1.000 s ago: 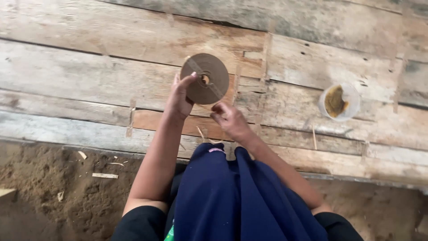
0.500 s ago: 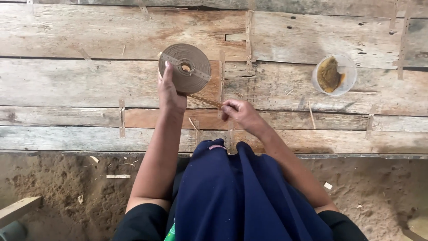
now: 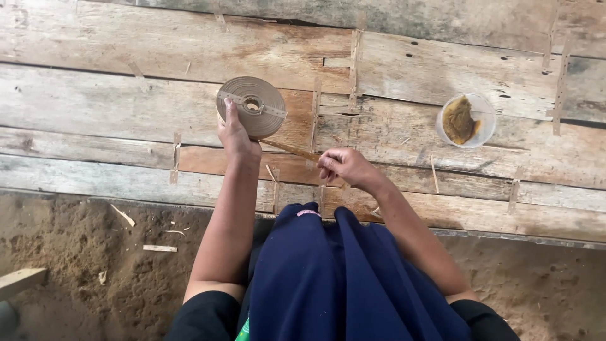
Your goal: Applying adhesive to thin wooden strips and fitting them into gaps on a wooden floor, then trimming with a utility knife.
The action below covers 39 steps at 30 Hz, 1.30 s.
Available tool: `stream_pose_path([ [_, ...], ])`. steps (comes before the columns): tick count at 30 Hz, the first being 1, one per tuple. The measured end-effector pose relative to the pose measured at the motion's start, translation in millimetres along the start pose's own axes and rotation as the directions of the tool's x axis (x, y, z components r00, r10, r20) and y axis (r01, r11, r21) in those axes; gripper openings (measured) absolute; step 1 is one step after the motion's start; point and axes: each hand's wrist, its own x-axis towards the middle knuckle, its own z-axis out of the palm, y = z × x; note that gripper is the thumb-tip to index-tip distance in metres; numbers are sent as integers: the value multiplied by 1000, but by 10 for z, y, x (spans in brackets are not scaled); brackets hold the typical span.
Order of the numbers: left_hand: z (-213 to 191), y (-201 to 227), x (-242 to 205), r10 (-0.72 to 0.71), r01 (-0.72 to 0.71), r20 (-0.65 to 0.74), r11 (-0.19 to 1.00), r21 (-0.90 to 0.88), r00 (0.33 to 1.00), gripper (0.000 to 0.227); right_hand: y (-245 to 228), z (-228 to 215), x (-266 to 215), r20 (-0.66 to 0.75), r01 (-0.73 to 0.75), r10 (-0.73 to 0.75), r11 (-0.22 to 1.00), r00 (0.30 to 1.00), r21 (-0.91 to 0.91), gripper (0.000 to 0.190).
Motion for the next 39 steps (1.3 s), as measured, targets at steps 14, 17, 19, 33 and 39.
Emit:
stream_pose_path([
  [14,40,-149,-322,142,-138,-122,989,44,982,65,108,-123,-89,-42,-53,62,981,997,187,24],
  [17,9,-276,-243,176,-169,-178,984,53,968,68,103,12,-164,-179,38,-6,984,984,174,24],
  [19,-75,-401,-118,170,-163,-208,985,49,963,69,87,120,-213,-247,71,-23,980,969,187,25],
  [33,-448,-115,454,452,-329,-77,747,578,889,68,229,-1077,-587,-790,150,-150,986,595,-75,19],
  [39,-738,26,461,568,-199,70,168,966,820,67,176,-1270,-783,-841,86,-227,973,491,-213,13],
])
